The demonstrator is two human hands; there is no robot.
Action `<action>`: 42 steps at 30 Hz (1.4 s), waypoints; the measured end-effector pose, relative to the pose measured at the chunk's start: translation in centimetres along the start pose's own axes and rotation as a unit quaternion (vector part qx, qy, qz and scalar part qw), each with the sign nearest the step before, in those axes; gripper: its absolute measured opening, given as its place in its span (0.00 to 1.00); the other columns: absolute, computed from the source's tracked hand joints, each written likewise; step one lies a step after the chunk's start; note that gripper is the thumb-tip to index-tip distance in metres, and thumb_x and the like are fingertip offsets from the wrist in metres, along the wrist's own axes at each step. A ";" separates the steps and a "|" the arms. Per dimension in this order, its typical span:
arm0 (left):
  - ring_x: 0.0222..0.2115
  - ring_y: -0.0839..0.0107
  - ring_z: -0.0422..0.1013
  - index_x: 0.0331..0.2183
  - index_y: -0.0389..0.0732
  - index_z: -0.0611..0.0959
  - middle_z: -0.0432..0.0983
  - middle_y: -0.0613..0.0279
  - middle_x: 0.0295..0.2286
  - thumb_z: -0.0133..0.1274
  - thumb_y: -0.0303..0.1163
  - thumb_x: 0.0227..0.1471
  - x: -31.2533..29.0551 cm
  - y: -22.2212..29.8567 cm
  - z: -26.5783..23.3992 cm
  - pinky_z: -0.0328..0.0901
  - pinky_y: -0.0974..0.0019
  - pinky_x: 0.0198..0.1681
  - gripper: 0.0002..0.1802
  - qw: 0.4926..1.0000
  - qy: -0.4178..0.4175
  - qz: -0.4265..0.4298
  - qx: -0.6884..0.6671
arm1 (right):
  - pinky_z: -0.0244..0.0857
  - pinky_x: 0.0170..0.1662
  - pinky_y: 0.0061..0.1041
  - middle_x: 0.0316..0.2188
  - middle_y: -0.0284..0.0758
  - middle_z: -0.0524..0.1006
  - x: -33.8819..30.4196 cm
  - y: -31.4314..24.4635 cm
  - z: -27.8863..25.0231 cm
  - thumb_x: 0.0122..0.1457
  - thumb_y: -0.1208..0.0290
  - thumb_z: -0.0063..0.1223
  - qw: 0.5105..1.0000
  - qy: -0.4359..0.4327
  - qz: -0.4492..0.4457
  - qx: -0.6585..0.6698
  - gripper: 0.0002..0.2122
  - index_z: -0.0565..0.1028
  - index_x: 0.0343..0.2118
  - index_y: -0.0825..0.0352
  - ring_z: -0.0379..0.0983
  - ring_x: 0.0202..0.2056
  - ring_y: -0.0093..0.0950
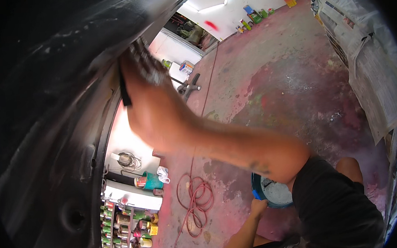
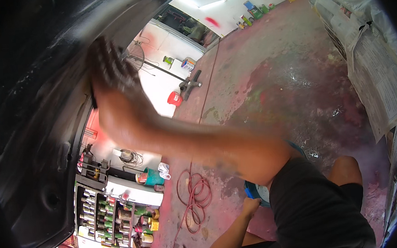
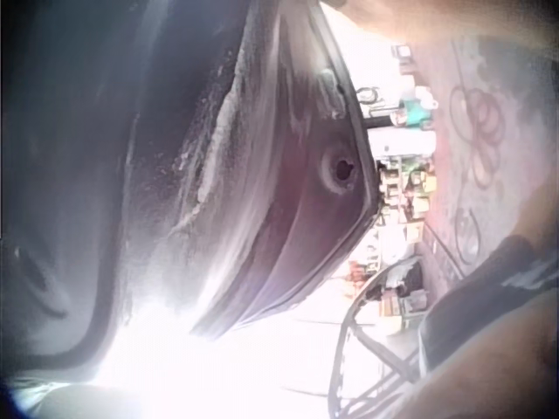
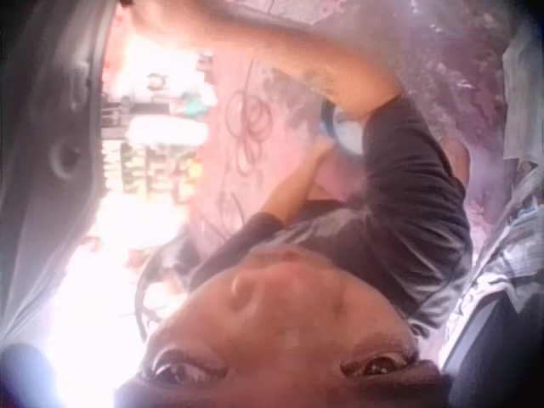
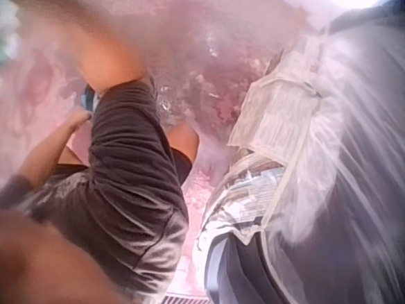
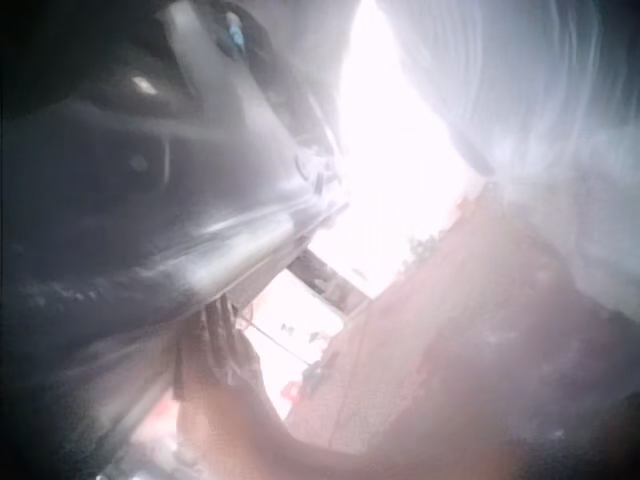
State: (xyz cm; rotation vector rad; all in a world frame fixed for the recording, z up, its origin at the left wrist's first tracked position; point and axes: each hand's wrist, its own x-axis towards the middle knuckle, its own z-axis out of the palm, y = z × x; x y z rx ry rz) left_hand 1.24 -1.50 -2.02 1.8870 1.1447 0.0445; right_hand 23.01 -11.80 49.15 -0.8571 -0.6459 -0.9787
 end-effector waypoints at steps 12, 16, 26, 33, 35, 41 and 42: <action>0.25 0.66 0.75 0.27 0.31 0.82 0.79 0.56 0.24 0.60 0.28 0.46 0.4 0.6 0.7 0.66 0.59 0.29 0.09 1.000 -0.017 -0.003 0.020 | 0.65 0.60 0.51 0.61 0.62 0.68 4.3 10.7 -0.1 0.56 0.84 0.43 0.992 -0.058 0.112 -0.026 0.42 0.40 0.74 0.66 0.68 0.59 0.60; 0.32 0.65 0.77 0.34 0.30 0.84 0.81 0.51 0.31 0.60 0.29 0.48 -0.1 1.5 -0.7 0.69 0.58 0.36 0.13 0.999 -0.030 -0.026 0.030 | 0.44 0.73 0.48 0.73 0.60 0.48 -2.8 -0.6 -0.2 0.49 0.88 0.44 0.998 -0.046 0.010 0.043 0.46 0.42 0.74 0.75 0.44 0.74 0.52; 0.21 0.65 0.74 0.30 0.34 0.82 0.80 0.55 0.24 0.57 0.29 0.48 -0.1 1.2 0.1 0.66 0.60 0.24 0.08 0.992 -0.056 -0.108 0.029 | 0.66 0.64 0.35 0.64 0.51 0.71 -26.0 4.1 -12.9 0.56 0.88 0.47 0.890 -0.233 0.378 0.101 0.33 0.66 0.68 0.66 0.68 0.65 0.43; 0.14 0.72 0.62 0.22 0.38 0.79 0.70 0.64 0.17 0.62 0.33 0.46 -1.4 2.4 -0.1 0.53 0.62 0.16 0.11 0.995 -0.051 -0.054 0.071 | 0.70 0.53 0.47 0.44 0.49 0.83 -39.3 8.2 -25.2 0.64 0.56 0.48 0.585 -0.548 0.567 -0.188 0.17 0.81 0.48 0.57 0.79 0.50 0.50; 0.15 0.72 0.63 0.19 0.37 0.78 0.69 0.64 0.16 0.62 0.32 0.45 -2.4 2.9 -0.1 0.54 0.61 0.17 0.12 0.999 -0.030 -0.006 -0.029 | 0.68 0.54 0.48 0.47 0.50 0.82 -39.2 9.6 -26.8 0.63 0.55 0.49 0.485 -0.675 0.505 -0.234 0.18 0.80 0.48 0.61 0.78 0.51 0.51; 0.14 0.72 0.63 0.17 0.37 0.77 0.69 0.64 0.16 0.60 0.30 0.46 -1.6 1.7 0.2 0.54 0.60 0.17 0.13 0.998 -0.027 -0.005 -0.054 | 0.60 0.66 0.45 0.60 0.49 0.76 -43.2 15.4 -28.8 0.64 0.55 0.48 0.503 -0.533 0.621 -0.279 0.31 0.66 0.66 0.68 0.71 0.62 0.50; 0.14 0.72 0.63 0.17 0.37 0.77 0.69 0.64 0.16 0.60 0.30 0.47 -1.8 1.9 0.1 0.54 0.61 0.17 0.13 0.998 -0.027 -0.010 -0.055 | 0.59 0.67 0.45 0.61 0.49 0.75 -44.4 16.2 -29.1 0.64 0.55 0.48 0.494 -0.511 0.653 -0.262 0.34 0.62 0.70 0.69 0.71 0.63 0.49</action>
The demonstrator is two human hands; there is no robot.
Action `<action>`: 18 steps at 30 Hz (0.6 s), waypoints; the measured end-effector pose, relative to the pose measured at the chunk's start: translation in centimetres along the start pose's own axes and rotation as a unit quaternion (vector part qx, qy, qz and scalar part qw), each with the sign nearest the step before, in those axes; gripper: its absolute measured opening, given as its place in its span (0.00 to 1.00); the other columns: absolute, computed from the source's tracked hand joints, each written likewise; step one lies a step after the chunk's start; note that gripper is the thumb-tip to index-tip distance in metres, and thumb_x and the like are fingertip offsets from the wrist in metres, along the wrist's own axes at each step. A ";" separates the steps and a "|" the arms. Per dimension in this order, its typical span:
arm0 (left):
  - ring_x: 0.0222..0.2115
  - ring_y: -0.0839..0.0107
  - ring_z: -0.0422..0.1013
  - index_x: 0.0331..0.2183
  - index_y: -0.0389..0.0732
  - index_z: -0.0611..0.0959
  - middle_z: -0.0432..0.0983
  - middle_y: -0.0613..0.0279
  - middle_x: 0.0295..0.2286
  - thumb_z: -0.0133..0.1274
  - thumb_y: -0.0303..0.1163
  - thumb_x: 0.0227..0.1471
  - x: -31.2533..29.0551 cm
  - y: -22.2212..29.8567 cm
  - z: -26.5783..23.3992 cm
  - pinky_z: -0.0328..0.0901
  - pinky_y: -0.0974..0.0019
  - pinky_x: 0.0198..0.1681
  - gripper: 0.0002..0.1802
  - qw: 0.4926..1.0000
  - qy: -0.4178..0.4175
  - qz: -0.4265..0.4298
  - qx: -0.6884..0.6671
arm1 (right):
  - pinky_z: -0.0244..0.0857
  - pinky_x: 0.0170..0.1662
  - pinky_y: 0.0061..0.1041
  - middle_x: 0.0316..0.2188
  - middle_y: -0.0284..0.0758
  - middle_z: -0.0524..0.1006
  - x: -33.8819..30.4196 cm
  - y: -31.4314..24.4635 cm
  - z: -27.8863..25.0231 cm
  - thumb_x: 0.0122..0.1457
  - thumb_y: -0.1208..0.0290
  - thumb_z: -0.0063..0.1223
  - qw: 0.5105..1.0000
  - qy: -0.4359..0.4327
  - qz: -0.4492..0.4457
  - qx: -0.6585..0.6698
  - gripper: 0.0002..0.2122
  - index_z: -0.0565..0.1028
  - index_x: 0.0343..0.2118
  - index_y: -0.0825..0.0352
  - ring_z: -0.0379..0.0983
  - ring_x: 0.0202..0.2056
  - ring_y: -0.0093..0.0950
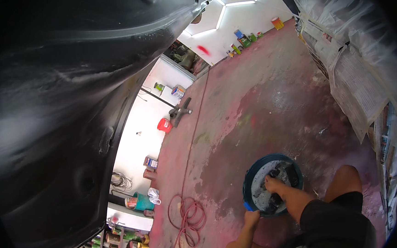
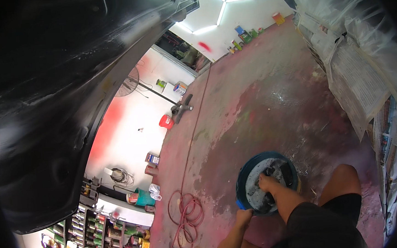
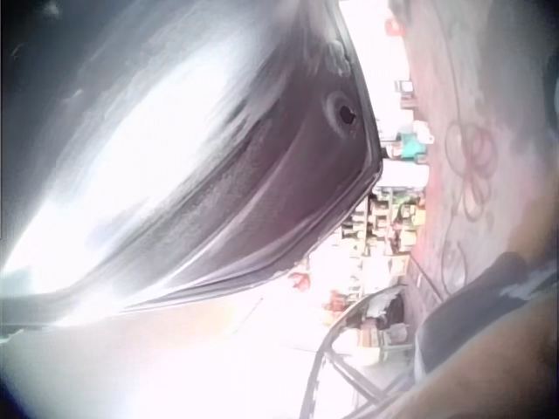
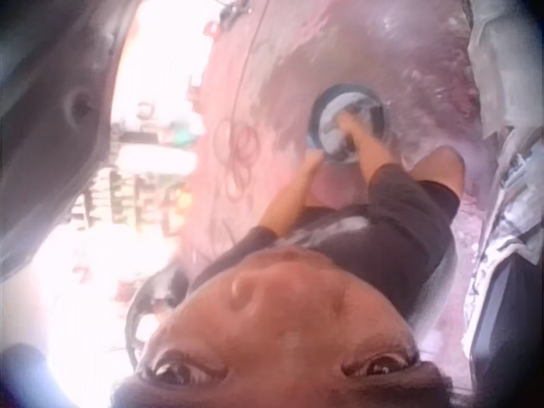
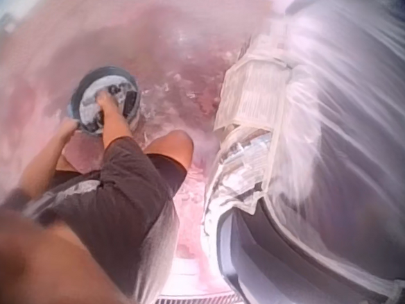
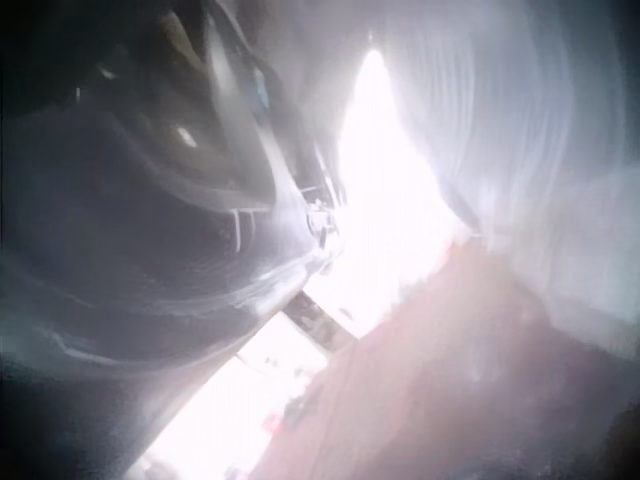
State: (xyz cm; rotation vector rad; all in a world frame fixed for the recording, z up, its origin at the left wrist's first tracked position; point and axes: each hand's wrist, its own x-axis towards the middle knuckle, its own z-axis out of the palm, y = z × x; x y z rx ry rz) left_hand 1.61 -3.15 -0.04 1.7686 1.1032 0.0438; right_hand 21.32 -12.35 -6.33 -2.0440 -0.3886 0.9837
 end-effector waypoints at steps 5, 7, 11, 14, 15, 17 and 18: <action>0.24 0.62 0.78 0.32 0.25 0.82 0.82 0.53 0.30 0.58 0.24 0.47 3.3 -2.8 -0.9 0.74 0.59 0.30 0.11 0.988 -0.052 -0.056 0.136 | 0.59 0.66 0.52 0.69 0.44 0.67 2.5 4.5 5.8 0.65 0.56 0.52 0.954 -0.086 0.001 -0.286 0.35 0.59 0.73 0.60 0.67 0.66 0.46; 0.17 0.68 0.69 0.23 0.32 0.80 0.75 0.59 0.21 0.61 0.28 0.48 2.4 -2.5 -1.4 0.63 0.60 0.21 0.10 0.997 -0.025 -0.041 0.068 | 0.59 0.67 0.51 0.69 0.43 0.67 -0.2 1.5 3.1 0.64 0.56 0.53 0.917 -0.152 0.022 -0.368 0.33 0.65 0.71 0.60 0.67 0.66 0.45; 0.26 0.64 0.76 0.34 0.29 0.83 0.80 0.50 0.30 0.63 0.28 0.47 -0.5 0.9 -0.9 0.70 0.59 0.28 0.13 0.999 -0.024 -0.026 0.016 | 0.65 0.63 0.45 0.67 0.42 0.70 -3.2 1.0 0.3 0.63 0.51 0.56 0.869 -0.073 -0.030 -0.488 0.30 0.74 0.65 0.61 0.68 0.66 0.42; 0.52 0.51 0.70 0.56 0.32 0.73 0.72 0.39 0.51 0.67 0.32 0.46 1.0 -2.9 0.5 0.65 0.50 0.54 0.36 0.959 0.187 0.167 0.135 | 0.69 0.59 0.42 0.60 0.42 0.77 -7.1 -2.4 -3.2 0.60 0.55 0.60 0.847 -0.140 -0.097 -0.503 0.27 0.77 0.61 0.61 0.73 0.62 0.41; 0.59 0.46 0.65 0.63 0.35 0.68 0.68 0.37 0.57 0.69 0.34 0.46 0.1 -2.4 1.0 0.61 0.46 0.61 0.45 0.932 0.238 0.204 0.184 | 0.70 0.56 0.42 0.55 0.42 0.80 -8.2 -4.0 -4.6 0.59 0.57 0.61 0.845 -0.157 -0.107 -0.500 0.26 0.78 0.58 0.62 0.76 0.58 0.41; 0.67 0.38 0.56 0.70 0.42 0.60 0.62 0.37 0.63 0.71 0.39 0.46 -3.8 2.4 -0.1 0.52 0.41 0.68 0.56 0.881 0.236 0.297 0.283 | 0.73 0.49 0.43 0.45 0.43 0.84 -10.0 -6.0 -7.0 0.57 0.59 0.63 0.846 -0.188 -0.121 -0.483 0.22 0.81 0.52 0.65 0.81 0.51 0.40; 0.67 0.36 0.54 0.70 0.44 0.61 0.62 0.38 0.63 0.71 0.42 0.46 -4.0 3.4 -0.2 0.52 0.39 0.68 0.56 0.844 0.222 0.377 0.310 | 0.73 0.47 0.42 0.42 0.43 0.84 -10.1 -5.9 -7.2 0.56 0.59 0.65 0.865 -0.144 -0.175 -0.447 0.21 0.81 0.50 0.65 0.82 0.47 0.41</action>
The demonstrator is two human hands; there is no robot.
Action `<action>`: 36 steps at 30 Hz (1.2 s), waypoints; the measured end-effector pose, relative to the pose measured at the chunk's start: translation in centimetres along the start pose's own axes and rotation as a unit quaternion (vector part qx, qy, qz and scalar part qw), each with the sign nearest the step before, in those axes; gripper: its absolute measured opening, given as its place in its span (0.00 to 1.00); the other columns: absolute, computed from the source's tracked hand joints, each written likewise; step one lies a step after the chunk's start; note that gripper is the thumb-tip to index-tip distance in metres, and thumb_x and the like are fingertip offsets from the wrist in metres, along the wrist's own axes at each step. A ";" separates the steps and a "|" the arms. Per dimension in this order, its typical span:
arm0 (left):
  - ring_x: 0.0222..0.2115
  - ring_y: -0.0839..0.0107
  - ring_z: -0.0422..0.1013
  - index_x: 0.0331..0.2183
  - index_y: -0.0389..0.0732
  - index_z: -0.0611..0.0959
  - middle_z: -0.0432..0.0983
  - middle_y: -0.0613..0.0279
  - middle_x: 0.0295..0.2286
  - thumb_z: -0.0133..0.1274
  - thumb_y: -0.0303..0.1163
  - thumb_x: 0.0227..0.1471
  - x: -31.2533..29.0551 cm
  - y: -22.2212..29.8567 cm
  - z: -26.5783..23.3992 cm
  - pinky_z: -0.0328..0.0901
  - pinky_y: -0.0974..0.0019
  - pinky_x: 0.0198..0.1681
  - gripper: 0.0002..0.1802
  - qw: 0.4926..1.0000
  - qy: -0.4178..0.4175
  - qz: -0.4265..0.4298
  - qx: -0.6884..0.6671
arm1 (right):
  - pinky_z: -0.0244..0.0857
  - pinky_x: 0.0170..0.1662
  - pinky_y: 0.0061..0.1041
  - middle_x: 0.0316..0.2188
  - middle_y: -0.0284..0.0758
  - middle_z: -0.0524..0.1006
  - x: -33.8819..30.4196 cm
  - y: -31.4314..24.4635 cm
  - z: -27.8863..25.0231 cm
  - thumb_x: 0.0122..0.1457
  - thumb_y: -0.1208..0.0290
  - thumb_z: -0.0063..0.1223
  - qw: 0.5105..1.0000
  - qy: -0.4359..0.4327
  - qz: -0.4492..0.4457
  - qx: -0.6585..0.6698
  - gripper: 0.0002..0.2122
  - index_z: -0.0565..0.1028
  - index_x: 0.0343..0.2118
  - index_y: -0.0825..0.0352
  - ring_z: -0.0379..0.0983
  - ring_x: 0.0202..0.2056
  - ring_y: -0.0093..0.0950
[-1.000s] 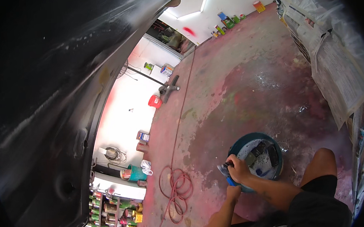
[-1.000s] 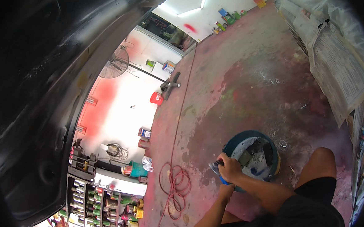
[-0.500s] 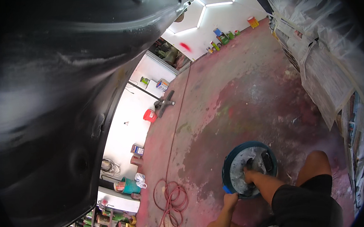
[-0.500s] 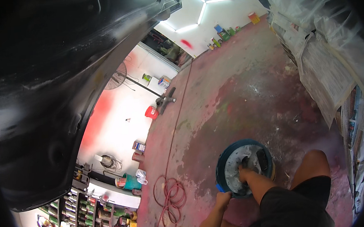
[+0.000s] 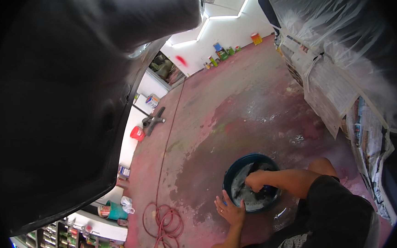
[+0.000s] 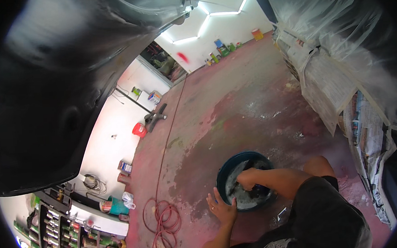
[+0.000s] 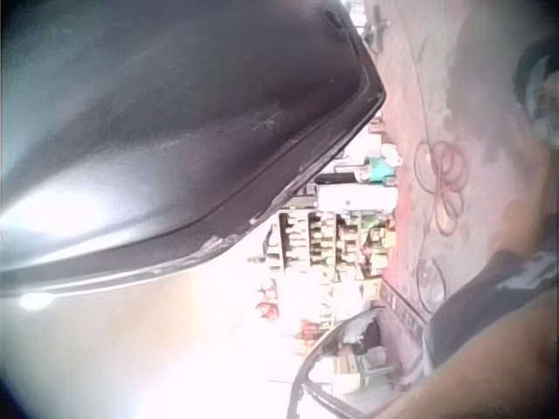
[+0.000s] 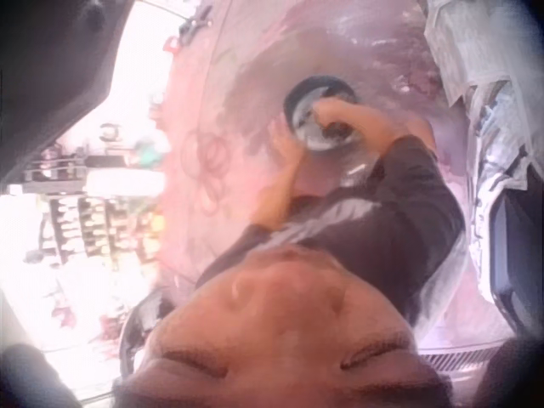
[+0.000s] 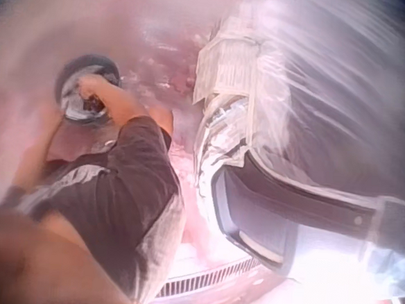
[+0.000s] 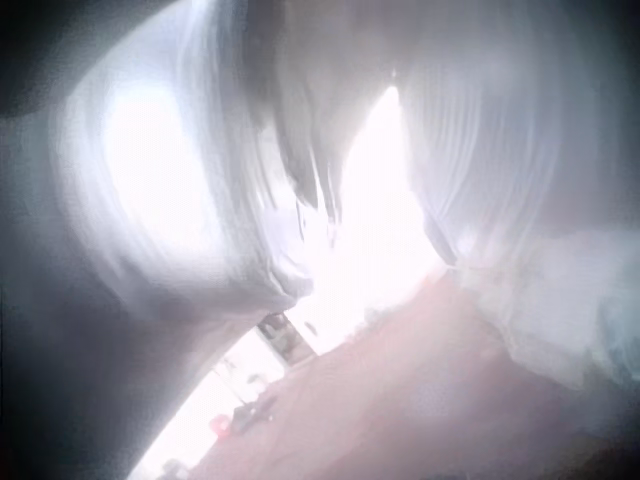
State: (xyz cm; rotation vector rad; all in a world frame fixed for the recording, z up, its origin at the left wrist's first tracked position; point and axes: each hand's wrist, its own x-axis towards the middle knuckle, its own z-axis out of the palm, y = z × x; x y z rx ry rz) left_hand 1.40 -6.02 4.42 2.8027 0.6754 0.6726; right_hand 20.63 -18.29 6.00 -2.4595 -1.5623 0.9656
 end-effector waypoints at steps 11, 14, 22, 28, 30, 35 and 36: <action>0.36 0.62 0.83 0.46 0.34 0.86 0.86 0.53 0.34 0.66 0.34 0.57 7.3 1.1 -2.2 0.74 0.62 0.43 0.18 0.909 -0.264 0.030 -0.322 | 0.73 0.41 0.39 0.34 0.41 0.85 -1.2 -1.2 -2.1 0.59 0.57 0.65 0.896 0.330 -0.074 0.289 0.14 0.84 0.38 0.64 0.82 0.37 0.44; 0.34 0.65 0.83 0.40 0.35 0.87 0.86 0.53 0.31 0.64 0.34 0.59 6.6 -2.8 0.6 0.74 0.62 0.40 0.12 0.949 -0.193 0.036 -0.245 | 0.73 0.48 0.37 0.42 0.44 0.85 -0.7 -0.2 1.1 0.56 0.55 0.69 0.894 0.309 -0.117 0.303 0.20 0.84 0.46 0.63 0.81 0.45 0.45; 0.39 0.61 0.83 0.45 0.38 0.87 0.86 0.51 0.36 0.66 0.39 0.57 6.3 -4.6 2.5 0.74 0.63 0.43 0.18 0.933 -0.222 -0.007 -0.283 | 0.71 0.54 0.39 0.49 0.46 0.83 1.2 3.0 10.0 0.58 0.55 0.67 0.947 0.196 0.081 0.243 0.24 0.81 0.55 0.58 0.80 0.51 0.44; 0.45 0.55 0.81 0.53 0.45 0.86 0.84 0.50 0.44 0.67 0.45 0.55 4.8 -1.3 5.5 0.72 0.58 0.50 0.26 0.926 -0.310 0.080 -0.201 | 0.68 0.61 0.38 0.60 0.44 0.75 -1.3 2.4 7.9 0.61 0.56 0.65 0.904 0.269 -0.035 0.331 0.14 0.86 0.49 0.46 0.72 0.60 0.46; 0.48 0.53 0.79 0.53 0.48 0.86 0.80 0.50 0.51 0.65 0.49 0.57 5.6 0.9 3.6 0.72 0.55 0.50 0.26 0.902 -0.395 -0.017 -0.174 | 0.66 0.61 0.42 0.60 0.41 0.73 -1.2 1.9 9.1 0.61 0.56 0.65 0.846 0.484 -0.026 0.223 0.11 0.87 0.46 0.43 0.69 0.61 0.46; 0.47 0.50 0.78 0.53 0.50 0.86 0.79 0.52 0.51 0.59 0.49 0.61 4.9 0.5 3.9 0.72 0.53 0.49 0.22 0.956 -0.254 0.115 -0.096 | 0.67 0.55 0.47 0.53 0.37 0.74 -2.8 0.8 9.1 0.60 0.58 0.65 0.792 0.586 -0.045 0.163 0.10 0.88 0.44 0.43 0.70 0.56 0.45; 0.46 0.49 0.78 0.53 0.51 0.86 0.79 0.52 0.50 0.58 0.49 0.62 4.9 0.8 3.6 0.72 0.53 0.49 0.21 0.956 -0.240 0.122 -0.115 | 0.68 0.54 0.46 0.51 0.37 0.76 -3.1 0.9 9.1 0.60 0.58 0.65 0.800 0.573 -0.054 0.168 0.11 0.88 0.45 0.44 0.71 0.54 0.44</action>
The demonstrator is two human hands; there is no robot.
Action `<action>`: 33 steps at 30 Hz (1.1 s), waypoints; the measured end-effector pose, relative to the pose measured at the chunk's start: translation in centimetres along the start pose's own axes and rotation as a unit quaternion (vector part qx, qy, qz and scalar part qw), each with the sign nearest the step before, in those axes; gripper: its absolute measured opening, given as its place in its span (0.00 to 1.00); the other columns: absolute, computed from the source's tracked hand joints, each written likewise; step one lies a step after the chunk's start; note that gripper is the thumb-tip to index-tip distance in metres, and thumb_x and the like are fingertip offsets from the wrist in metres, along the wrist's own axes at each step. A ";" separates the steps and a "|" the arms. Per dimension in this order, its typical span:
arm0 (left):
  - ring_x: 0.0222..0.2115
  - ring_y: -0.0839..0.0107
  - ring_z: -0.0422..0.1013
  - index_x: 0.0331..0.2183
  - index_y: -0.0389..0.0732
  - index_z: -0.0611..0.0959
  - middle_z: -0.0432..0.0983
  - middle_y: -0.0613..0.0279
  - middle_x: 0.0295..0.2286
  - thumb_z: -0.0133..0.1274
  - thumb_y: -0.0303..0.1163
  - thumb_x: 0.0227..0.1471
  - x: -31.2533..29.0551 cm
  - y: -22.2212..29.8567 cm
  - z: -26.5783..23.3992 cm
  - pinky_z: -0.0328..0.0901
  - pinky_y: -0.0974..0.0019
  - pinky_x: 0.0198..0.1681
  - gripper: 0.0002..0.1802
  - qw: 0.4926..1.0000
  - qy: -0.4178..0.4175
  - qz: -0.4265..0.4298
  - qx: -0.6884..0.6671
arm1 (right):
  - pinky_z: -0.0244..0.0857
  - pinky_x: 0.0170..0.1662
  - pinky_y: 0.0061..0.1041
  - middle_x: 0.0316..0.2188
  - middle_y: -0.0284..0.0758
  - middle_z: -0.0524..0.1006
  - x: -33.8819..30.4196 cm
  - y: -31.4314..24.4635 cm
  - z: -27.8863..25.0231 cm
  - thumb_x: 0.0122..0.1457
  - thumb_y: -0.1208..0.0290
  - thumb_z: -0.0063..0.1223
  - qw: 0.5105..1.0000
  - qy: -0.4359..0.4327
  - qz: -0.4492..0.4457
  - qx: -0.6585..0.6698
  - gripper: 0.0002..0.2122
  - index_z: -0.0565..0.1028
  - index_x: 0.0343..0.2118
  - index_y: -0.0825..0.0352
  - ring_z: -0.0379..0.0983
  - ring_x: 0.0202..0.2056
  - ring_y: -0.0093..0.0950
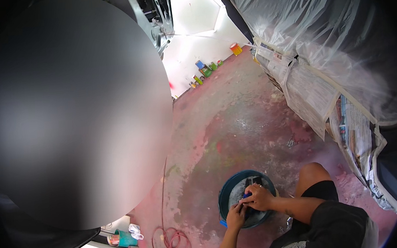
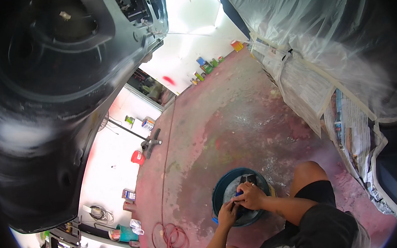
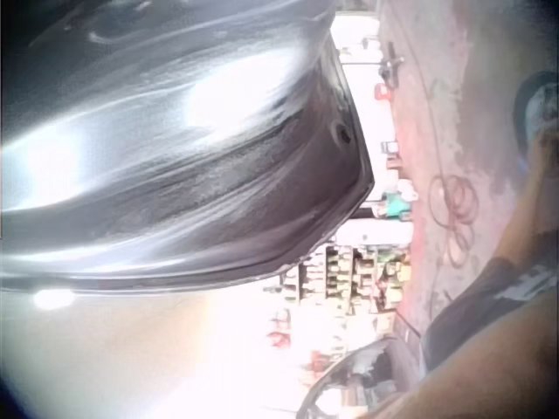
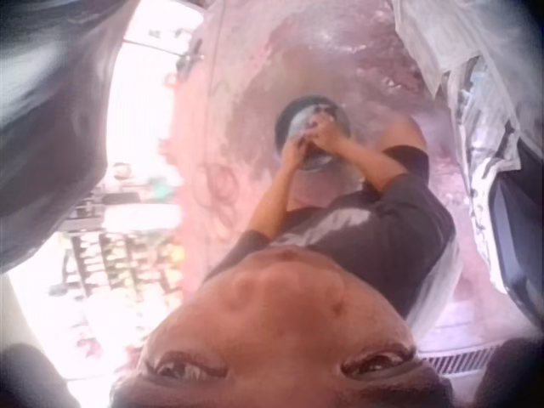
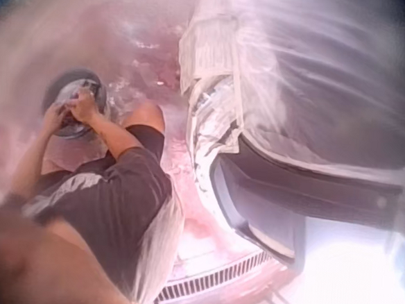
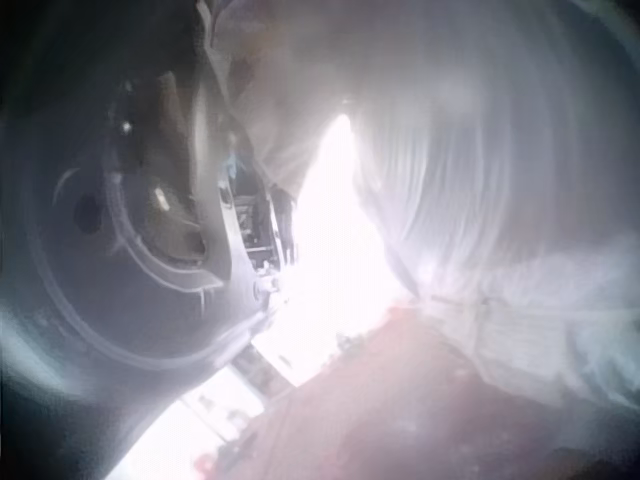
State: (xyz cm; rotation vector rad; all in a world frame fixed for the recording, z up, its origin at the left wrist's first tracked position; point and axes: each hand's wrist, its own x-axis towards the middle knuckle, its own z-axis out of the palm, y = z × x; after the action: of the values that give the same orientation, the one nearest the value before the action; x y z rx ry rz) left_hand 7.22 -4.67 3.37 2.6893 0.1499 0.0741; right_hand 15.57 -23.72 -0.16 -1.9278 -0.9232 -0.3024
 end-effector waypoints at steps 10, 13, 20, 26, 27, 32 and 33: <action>0.34 0.56 0.81 0.48 0.53 0.89 0.84 0.61 0.35 0.61 0.40 0.58 -3.3 0.3 -4.9 0.74 0.57 0.38 0.15 0.996 0.025 0.021 0.082 | 0.72 0.50 0.42 0.39 0.39 0.83 0.3 0.4 -0.1 0.59 0.54 0.65 0.986 -0.155 0.012 0.066 0.20 0.81 0.55 0.49 0.80 0.45 0.42; 0.32 0.58 0.81 0.44 0.54 0.90 0.84 0.64 0.31 0.63 0.38 0.55 -2.6 2.6 -7.9 0.75 0.58 0.35 0.13 0.991 0.007 0.071 0.115 | 0.72 0.49 0.43 0.38 0.41 0.83 1.0 -2.3 -1.7 0.58 0.55 0.67 0.995 -0.035 -0.079 0.052 0.21 0.77 0.53 0.54 0.80 0.45 0.43; 0.39 0.63 0.80 0.40 0.55 0.90 0.84 0.69 0.34 0.66 0.34 0.50 -0.9 6.1 -10.9 0.74 0.57 0.39 0.12 0.947 -0.035 0.261 0.184 | 0.72 0.46 0.42 0.36 0.45 0.81 2.1 -4.1 -2.5 0.59 0.65 0.62 0.938 -0.255 0.045 0.232 0.13 0.72 0.42 0.62 0.80 0.45 0.47; 0.54 0.48 0.72 0.49 0.50 0.85 0.76 0.51 0.52 0.69 0.38 0.49 -3.0 3.8 -8.8 0.67 0.47 0.54 0.24 0.976 0.105 0.113 0.156 | 0.70 0.50 0.46 0.44 0.49 0.82 0.1 -0.5 2.2 0.65 0.59 0.54 0.936 -0.301 0.151 0.106 0.16 0.76 0.47 0.66 0.79 0.50 0.49; 0.56 0.44 0.70 0.51 0.49 0.84 0.73 0.47 0.56 0.70 0.39 0.49 -4.0 2.1 -8.1 0.66 0.45 0.56 0.27 0.982 0.121 0.050 0.140 | 0.70 0.51 0.47 0.46 0.50 0.82 0.6 -1.6 0.7 0.67 0.56 0.52 0.919 -0.352 0.165 0.056 0.18 0.77 0.49 0.66 0.78 0.51 0.49; 0.59 0.30 0.64 0.65 0.48 0.70 0.61 0.27 0.60 0.71 0.50 0.47 -6.0 -2.9 -3.1 0.62 0.39 0.61 0.47 0.975 0.121 -0.054 0.180 | 0.68 0.52 0.49 0.47 0.54 0.81 5.4 -0.9 -0.6 0.72 0.49 0.43 0.948 -0.175 0.155 0.214 0.24 0.78 0.51 0.68 0.76 0.51 0.54; 0.60 0.28 0.62 0.67 0.48 0.67 0.58 0.23 0.61 0.71 0.51 0.47 -6.7 -3.6 -2.1 0.61 0.38 0.62 0.51 0.974 0.112 -0.070 0.185 | 0.68 0.52 0.49 0.46 0.54 0.81 9.3 -3.3 -4.8 0.73 0.51 0.42 0.956 -0.109 0.140 0.233 0.24 0.79 0.51 0.69 0.76 0.50 0.54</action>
State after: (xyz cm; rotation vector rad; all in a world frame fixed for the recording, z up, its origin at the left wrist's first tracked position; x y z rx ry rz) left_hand 0.05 -1.32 3.46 3.0251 0.4640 0.3390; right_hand 20.39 -22.46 9.61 -1.6362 -0.7632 0.2800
